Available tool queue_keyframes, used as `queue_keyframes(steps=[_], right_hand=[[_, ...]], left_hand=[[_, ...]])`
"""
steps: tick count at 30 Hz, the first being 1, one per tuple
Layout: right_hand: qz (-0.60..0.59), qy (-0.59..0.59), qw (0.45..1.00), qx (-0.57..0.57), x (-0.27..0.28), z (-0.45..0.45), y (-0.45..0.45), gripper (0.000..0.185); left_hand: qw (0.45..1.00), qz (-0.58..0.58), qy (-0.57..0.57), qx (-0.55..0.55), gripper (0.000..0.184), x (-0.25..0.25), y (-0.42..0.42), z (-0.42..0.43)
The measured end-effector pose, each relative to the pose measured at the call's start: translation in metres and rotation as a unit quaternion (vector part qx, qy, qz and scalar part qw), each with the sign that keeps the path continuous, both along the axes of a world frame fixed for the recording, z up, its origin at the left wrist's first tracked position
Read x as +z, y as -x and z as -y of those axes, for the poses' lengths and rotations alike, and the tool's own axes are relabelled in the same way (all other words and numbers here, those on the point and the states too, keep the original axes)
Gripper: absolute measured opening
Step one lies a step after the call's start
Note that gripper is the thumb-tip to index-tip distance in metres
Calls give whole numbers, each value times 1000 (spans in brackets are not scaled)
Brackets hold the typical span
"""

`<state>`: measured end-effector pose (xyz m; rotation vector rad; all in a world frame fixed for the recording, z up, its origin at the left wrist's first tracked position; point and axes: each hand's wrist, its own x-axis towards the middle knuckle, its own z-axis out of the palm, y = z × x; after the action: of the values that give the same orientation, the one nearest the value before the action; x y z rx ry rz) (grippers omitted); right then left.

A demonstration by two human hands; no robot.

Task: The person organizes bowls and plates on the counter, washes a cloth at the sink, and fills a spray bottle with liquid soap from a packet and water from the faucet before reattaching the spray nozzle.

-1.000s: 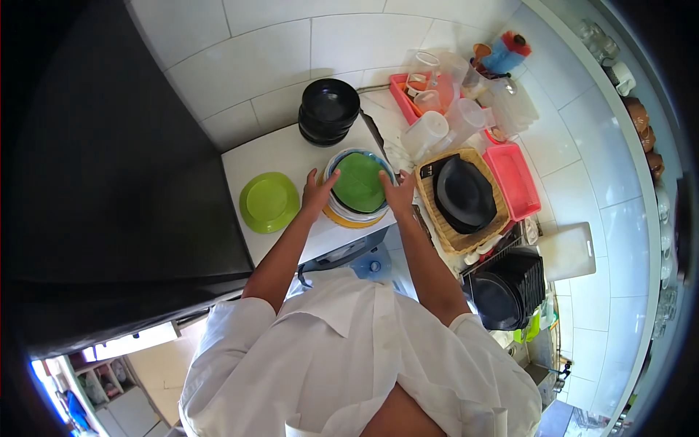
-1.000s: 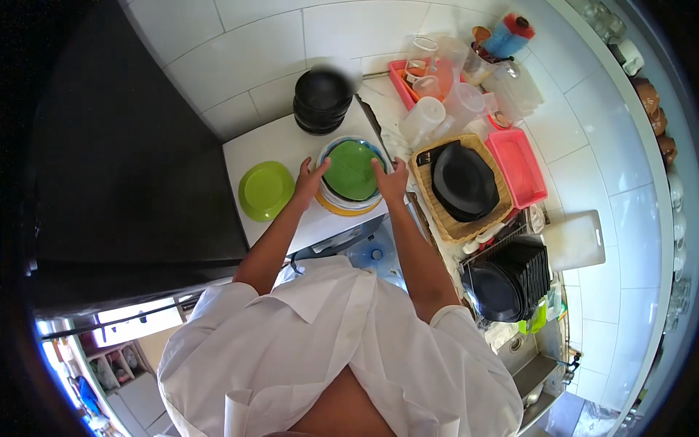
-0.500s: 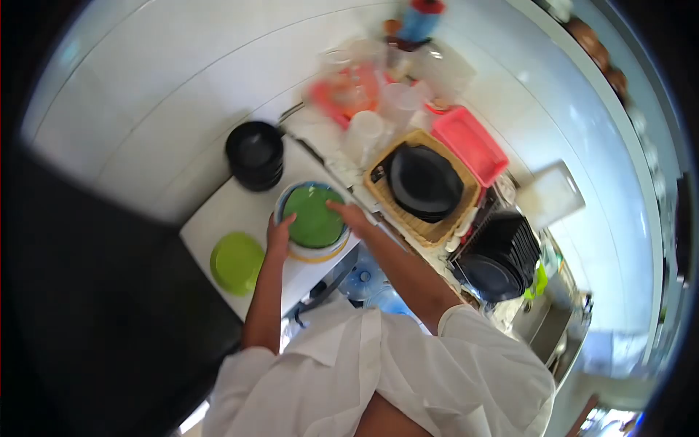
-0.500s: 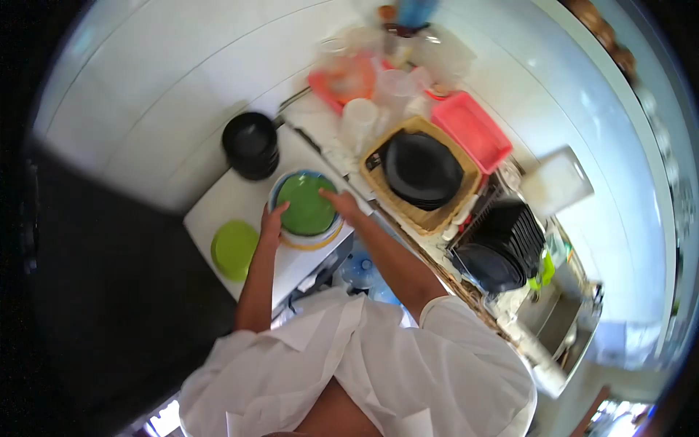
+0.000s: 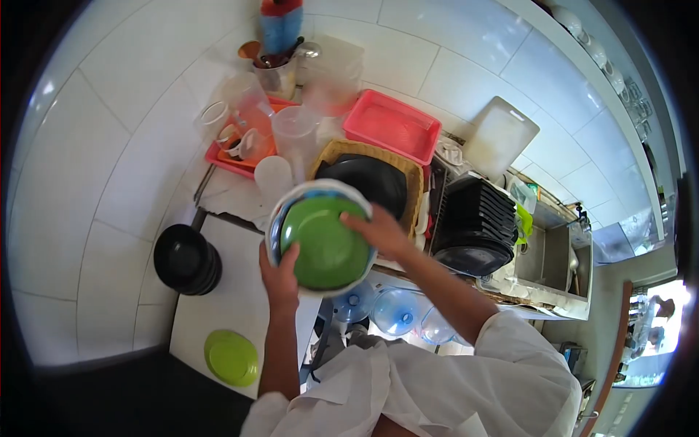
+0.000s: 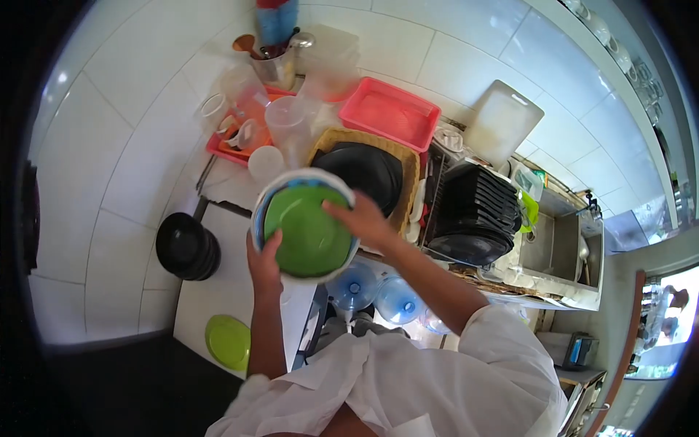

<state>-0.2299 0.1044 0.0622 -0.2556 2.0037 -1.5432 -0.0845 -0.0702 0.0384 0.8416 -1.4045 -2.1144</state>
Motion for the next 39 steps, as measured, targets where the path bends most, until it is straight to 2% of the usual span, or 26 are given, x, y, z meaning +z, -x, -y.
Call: queue_keyframes(steps=[2, 4, 6, 9, 11, 13, 14, 16, 18, 20, 22, 24, 26, 28, 32, 33, 35, 39], right_hand=[[-44, -13, 997, -55, 38, -16, 47, 50], [-88, 45, 993, -61, 46, -36, 112, 55], [-100, -12, 994, -40, 59, -62, 181, 60], [-155, -6, 984, -93, 55, -87, 262, 64], [-191, -6, 978, -83, 38, -105, 308, 65], [-218, -6, 973, -71, 27, -114, 338, 67], [-242, -8, 967, -72, 19, -118, 348, 68], [-259, -9, 963, -79, -8, -129, 366, 70], [-280, -8, 957, -79, -32, -135, 384, 70], [-277, -12, 956, -93, -51, -140, 394, 71], [-270, -20, 957, -103, -65, -145, 403, 72], [-254, -16, 965, -65, -71, -147, 412, 74], [-252, -20, 965, -68, -79, -148, 407, 75], [-287, -52, 953, -81, -89, -147, 406, 77], [-308, -45, 946, -93, -94, -138, 402, 79], [-306, -49, 946, -94, -96, -137, 400, 79], [-347, -91, 927, -107, -92, -130, 400, 80], [-431, -97, 883, -157, -103, -113, 390, 76]], left_hand=[[995, -62, 30, -69, 52, 18, 67, -5], [989, -107, 50, -92, 50, 30, 140, -18], [980, -129, 89, -119, 47, 28, 214, -26], [964, -188, 123, -142, 43, 18, 309, -48], [953, -232, 137, -139, 41, -2, 368, -58], [924, -265, 240, -138, 40, -25, 415, -60], [924, -263, 241, -139, 40, -34, 433, -59], [897, -254, 305, -193, 42, -51, 458, -57], [892, -247, 313, -212, 45, -66, 476, -56], [859, -292, 381, -176, 45, -78, 485, -61], [864, -289, 367, -189, 46, -99, 498, -61], [812, -288, 490, -135, 47, -111, 501, -58], [811, -282, 490, -148, 51, -111, 500, -55], [780, -311, 516, -172, 57, -114, 505, -47], [791, -286, 497, -212, 63, -122, 516, -34], [769, -274, 539, -207, 64, -119, 517, -29], [734, -242, 598, -212, 67, -105, 519, -19], [728, -227, 600, -241, 69, -90, 522, -3]])
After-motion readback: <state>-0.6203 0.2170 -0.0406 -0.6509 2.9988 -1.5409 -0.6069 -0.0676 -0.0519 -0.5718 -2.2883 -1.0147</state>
